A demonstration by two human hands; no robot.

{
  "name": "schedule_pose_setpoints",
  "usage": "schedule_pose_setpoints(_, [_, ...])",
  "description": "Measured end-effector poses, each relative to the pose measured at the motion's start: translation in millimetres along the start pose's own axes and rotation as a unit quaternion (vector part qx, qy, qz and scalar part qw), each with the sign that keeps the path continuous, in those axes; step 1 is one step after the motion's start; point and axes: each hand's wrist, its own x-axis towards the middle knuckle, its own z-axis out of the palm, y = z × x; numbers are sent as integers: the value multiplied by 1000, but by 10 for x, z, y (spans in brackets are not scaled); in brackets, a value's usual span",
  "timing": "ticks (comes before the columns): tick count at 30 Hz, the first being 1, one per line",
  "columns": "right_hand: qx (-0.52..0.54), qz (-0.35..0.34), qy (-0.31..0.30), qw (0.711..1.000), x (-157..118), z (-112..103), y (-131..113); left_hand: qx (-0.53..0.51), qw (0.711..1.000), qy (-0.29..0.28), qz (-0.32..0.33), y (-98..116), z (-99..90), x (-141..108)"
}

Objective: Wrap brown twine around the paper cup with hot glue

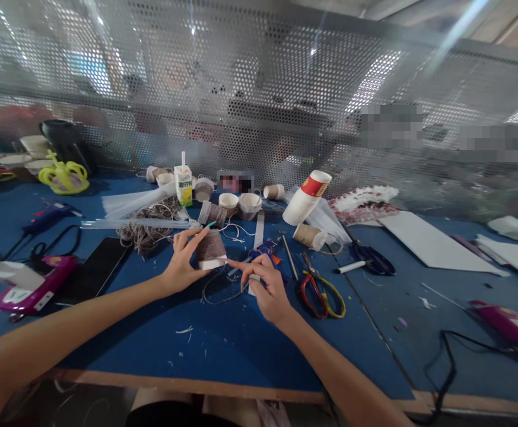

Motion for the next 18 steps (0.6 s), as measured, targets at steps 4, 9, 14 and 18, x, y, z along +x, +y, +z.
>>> schedule_pose_setpoints(4, [2, 28, 58, 998, 16, -31, 55, -25, 1000, 1, 1, -18, -10, -5])
schedule_pose_setpoints(9, [-12, 18, 148, 989, 22, -81, 41, -43, 999, -8, -7, -30, -22, -15])
schedule_pose_setpoints(14, [29, -35, 31, 998, 16, -54, -53, -67, 997, -22, -14, -16, -18, -13])
schedule_pose_setpoints(18, [30, -27, -48, 998, 20, 0, -92, -86, 996, -19, 4, -20, -6, -13])
